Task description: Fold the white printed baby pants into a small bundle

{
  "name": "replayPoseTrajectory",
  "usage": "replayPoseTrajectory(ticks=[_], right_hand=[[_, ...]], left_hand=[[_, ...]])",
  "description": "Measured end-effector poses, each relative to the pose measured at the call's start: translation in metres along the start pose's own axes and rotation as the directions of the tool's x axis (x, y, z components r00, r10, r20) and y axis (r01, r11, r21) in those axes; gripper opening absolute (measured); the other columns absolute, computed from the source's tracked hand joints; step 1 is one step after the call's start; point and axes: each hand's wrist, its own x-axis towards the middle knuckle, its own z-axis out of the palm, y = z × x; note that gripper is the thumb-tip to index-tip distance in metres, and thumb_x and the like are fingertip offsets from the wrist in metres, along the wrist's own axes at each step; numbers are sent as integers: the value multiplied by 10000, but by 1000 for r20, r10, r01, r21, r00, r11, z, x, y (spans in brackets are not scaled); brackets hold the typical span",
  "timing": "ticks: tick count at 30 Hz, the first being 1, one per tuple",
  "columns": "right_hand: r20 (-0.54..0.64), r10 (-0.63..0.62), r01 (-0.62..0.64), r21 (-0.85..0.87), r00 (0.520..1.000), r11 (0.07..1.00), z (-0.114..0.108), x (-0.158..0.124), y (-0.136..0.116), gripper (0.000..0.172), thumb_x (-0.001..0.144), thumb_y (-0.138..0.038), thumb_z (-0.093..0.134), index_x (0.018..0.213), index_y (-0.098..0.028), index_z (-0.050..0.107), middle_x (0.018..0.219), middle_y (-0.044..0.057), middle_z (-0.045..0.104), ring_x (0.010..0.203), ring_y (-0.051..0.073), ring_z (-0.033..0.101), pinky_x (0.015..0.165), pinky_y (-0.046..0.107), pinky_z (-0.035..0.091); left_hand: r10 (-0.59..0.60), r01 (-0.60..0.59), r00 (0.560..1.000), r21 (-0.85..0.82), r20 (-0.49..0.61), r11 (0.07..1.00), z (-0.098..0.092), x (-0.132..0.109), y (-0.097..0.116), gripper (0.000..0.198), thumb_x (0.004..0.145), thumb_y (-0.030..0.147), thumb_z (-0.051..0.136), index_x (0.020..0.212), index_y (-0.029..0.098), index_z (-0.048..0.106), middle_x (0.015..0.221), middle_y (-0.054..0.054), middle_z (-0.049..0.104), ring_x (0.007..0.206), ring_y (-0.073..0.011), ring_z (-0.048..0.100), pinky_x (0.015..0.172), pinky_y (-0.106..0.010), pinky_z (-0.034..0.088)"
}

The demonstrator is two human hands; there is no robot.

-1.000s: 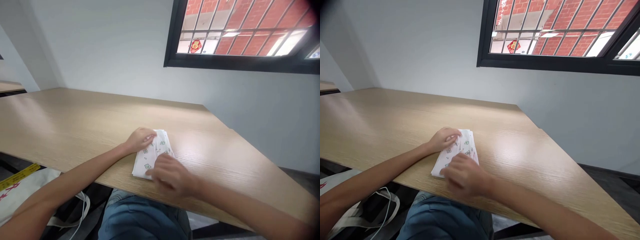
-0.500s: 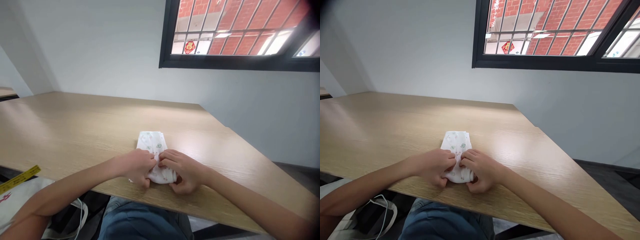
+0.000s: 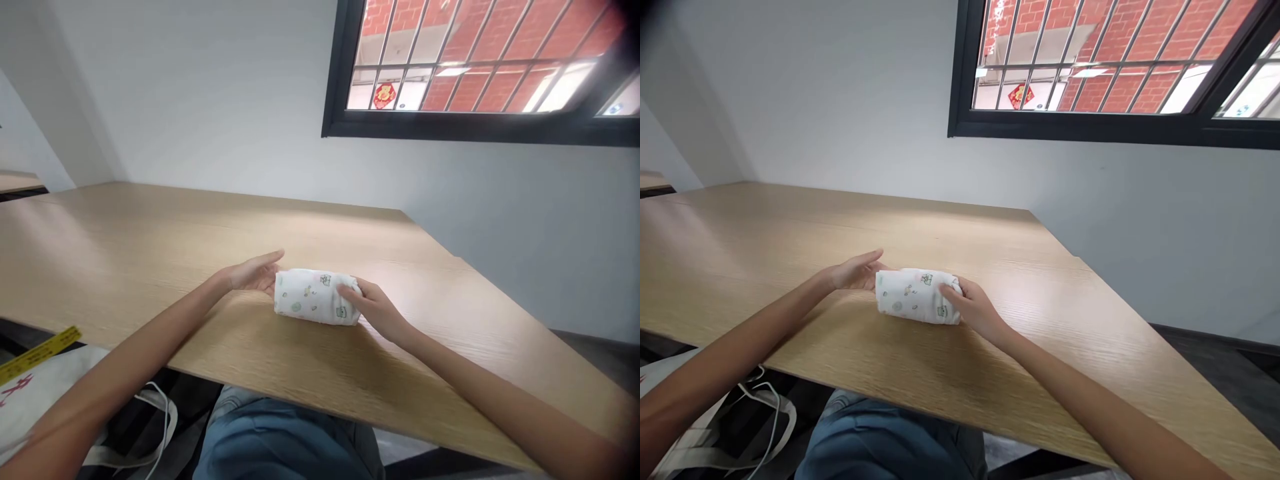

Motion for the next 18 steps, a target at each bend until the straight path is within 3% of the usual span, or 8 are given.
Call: replayPoseTrajectory(ticks=[2, 5, 7, 11, 13, 14, 16, 18], right_hand=[[-16, 52, -51, 65, 999, 997, 1, 1, -1, 329, 808, -491, 497, 824, -166, 549, 791, 30, 585, 704, 177, 538, 558, 258, 418], [-96, 75, -73, 34, 993, 997, 4, 5, 0, 341, 800, -502, 499, 716, -171, 511, 690, 2, 533, 604, 140, 488, 492, 237, 381], [-157, 83, -84, 0, 984, 996, 6, 11, 2, 356, 804, -511, 479, 688, -174, 495, 644, -10, 502, 555, 125, 453, 454, 228, 356], [-170, 168, -170, 2, 971, 985, 6, 25, 7, 336, 812, -485, 458, 783, -165, 555, 679, 14, 557, 544, 135, 477, 424, 232, 359], [-156, 203, -211, -36, 967, 977, 3, 29, 10, 331, 810, -466, 463, 838, -158, 580, 709, 30, 583, 536, 142, 494, 408, 235, 359], [-166, 223, -238, -76, 961, 968, 0, 30, 11, 339, 810, -464, 464, 889, -157, 584, 708, 33, 586, 511, 141, 491, 394, 239, 354], [-225, 226, -268, -174, 948, 948, -4, 30, 14, 365, 817, -452, 466, 1010, -157, 560, 708, 32, 588, 474, 142, 487, 389, 253, 366], [-311, 127, -220, -286, 942, 933, -7, 27, 16, 366, 827, -417, 466, 1072, -153, 534, 766, 49, 601, 546, 165, 537, 469, 286, 436]], left_hand=[[-4, -4, 999, -205, -40, 979, 2, 5, -8, 768, 733, 745, 302, 1018, 94, 593, 1020, -157, 622, 944, -270, 576, 819, -370, 442], [-24, -17, 988, -254, -155, 967, 8, 15, -18, 547, 703, 511, 612, 1083, 119, 577, 1085, -137, 608, 1005, -255, 558, 845, -348, 435], [-31, -22, 974, -229, -225, 973, 10, 21, -23, 495, 706, 421, 642, 1094, 122, 573, 1084, -131, 609, 1011, -244, 559, 840, -332, 438], [-57, -6, 915, -154, -399, 988, 15, 33, -34, 455, 737, 456, 584, 1030, 108, 597, 958, -114, 643, 878, -231, 600, 710, -305, 469], [-56, 16, 846, -80, -530, 997, 19, 38, -40, 407, 741, 448, 569, 963, 109, 611, 875, -90, 648, 799, -215, 600, 649, -288, 461], [-46, 30, 792, -36, -609, 999, 22, 40, -44, 379, 748, 433, 556, 943, 111, 606, 851, -81, 642, 780, -210, 593, 637, -286, 455], [0, 67, 651, 58, -759, 996, 27, 43, -49, 343, 765, 381, 528, 975, 113, 567, 871, -79, 620, 792, -209, 577, 657, -305, 448], [88, 100, 514, 161, -853, 982, 32, 44, -50, 362, 773, 306, 501, 1071, 100, 499, 977, -112, 585, 855, -219, 559, 729, -347, 440]])
